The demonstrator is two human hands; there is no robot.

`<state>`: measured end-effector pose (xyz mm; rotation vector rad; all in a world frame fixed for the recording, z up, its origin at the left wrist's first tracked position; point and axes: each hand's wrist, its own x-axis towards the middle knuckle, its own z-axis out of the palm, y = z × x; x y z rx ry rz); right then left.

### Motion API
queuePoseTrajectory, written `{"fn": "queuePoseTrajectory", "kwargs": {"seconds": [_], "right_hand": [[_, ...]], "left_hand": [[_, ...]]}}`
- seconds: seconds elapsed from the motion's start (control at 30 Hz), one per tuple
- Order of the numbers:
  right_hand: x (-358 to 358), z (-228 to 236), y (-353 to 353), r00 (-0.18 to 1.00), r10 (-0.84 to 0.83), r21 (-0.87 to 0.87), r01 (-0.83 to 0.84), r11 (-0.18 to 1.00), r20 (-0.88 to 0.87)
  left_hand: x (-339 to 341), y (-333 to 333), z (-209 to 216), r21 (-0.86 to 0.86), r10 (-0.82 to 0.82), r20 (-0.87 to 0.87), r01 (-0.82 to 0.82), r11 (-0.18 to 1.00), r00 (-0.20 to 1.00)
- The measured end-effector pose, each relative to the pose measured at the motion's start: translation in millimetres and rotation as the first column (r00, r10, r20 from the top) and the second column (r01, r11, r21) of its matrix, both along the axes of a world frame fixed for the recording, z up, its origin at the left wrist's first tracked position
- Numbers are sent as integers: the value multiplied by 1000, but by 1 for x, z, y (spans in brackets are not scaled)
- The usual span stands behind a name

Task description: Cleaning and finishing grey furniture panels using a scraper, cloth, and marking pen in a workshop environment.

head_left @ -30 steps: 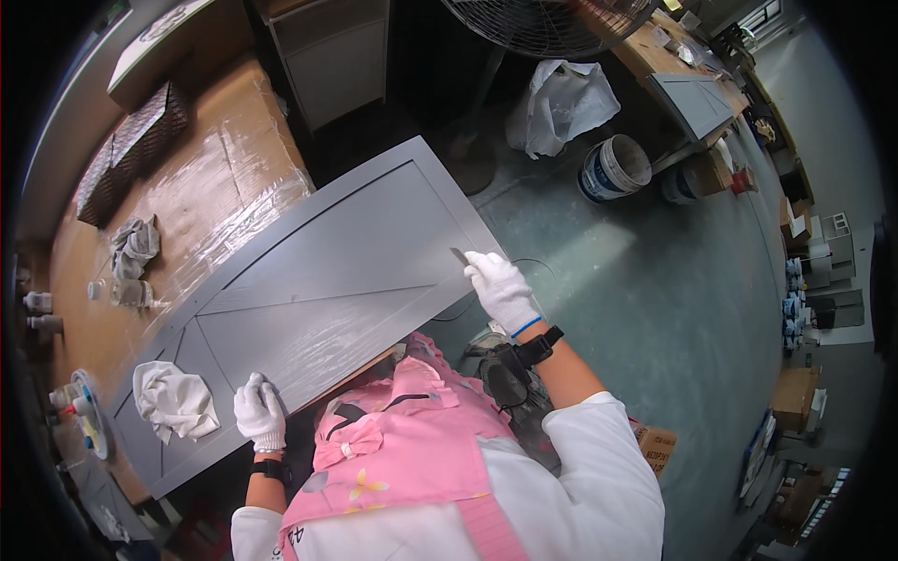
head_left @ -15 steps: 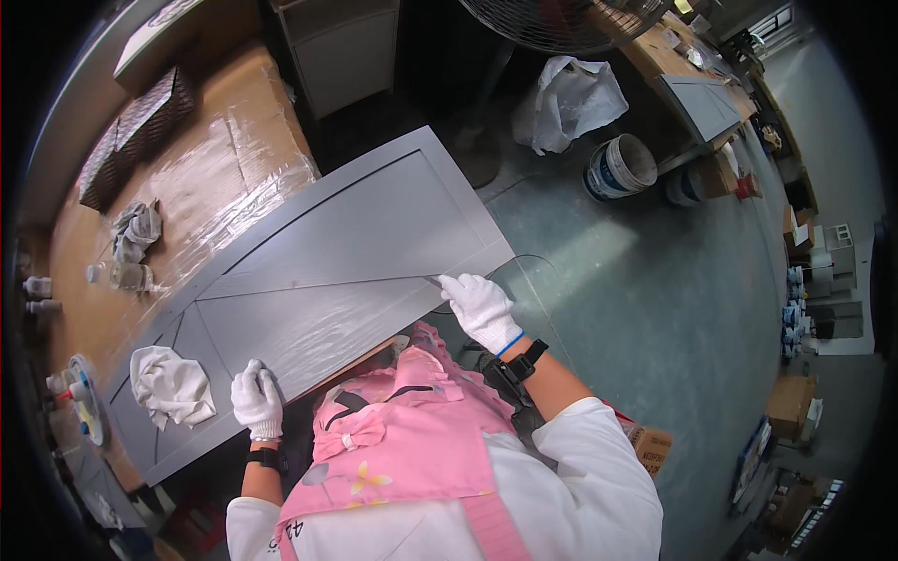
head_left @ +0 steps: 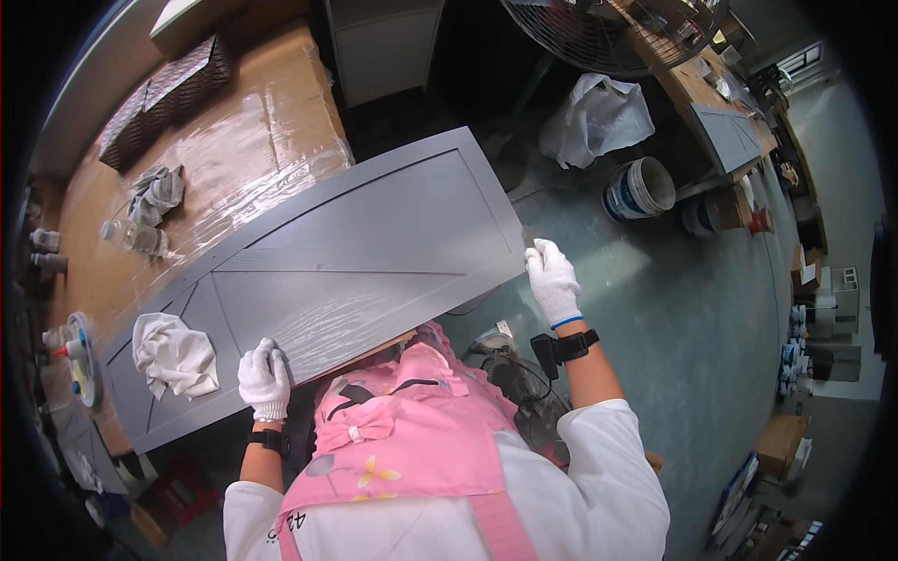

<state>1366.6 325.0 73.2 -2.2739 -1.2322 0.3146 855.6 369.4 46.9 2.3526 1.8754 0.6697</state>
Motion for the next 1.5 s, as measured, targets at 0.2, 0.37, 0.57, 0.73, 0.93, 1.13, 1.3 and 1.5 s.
{"fn": "queuePoseTrajectory", "kwargs": {"seconds": [0.2,0.37,0.57,0.73,0.93,1.13,1.3,1.5], "right_hand": [[-32,-18,0,830,278,-277,-156,948,483],[-41,-12,8,644,358,-300,-204,932,676],[-41,-15,10,593,366,-323,-183,929,718],[-37,-17,17,555,360,-232,-289,929,750],[-31,-38,14,683,331,-309,-160,937,651],[-37,-24,15,568,371,-328,-183,927,734],[-30,-16,20,525,385,-303,-238,923,759],[-33,-2,13,535,315,-285,-142,948,784]], "left_hand": [[2,1,3,10,-4,-6,4,1000,1000],[1,1,2,-8,-7,-2,7,1000,1000],[1,2,2,-8,-17,-7,17,1000,1000],[0,-1,0,-22,8,-12,-8,1000,1000],[1,3,2,-4,-14,2,14,1000,1000],[1,3,3,-27,-1,8,1,1000,1000],[2,2,4,-1,-3,4,3,1000,1000],[0,1,2,-12,-8,8,8,1000,1000]]}}
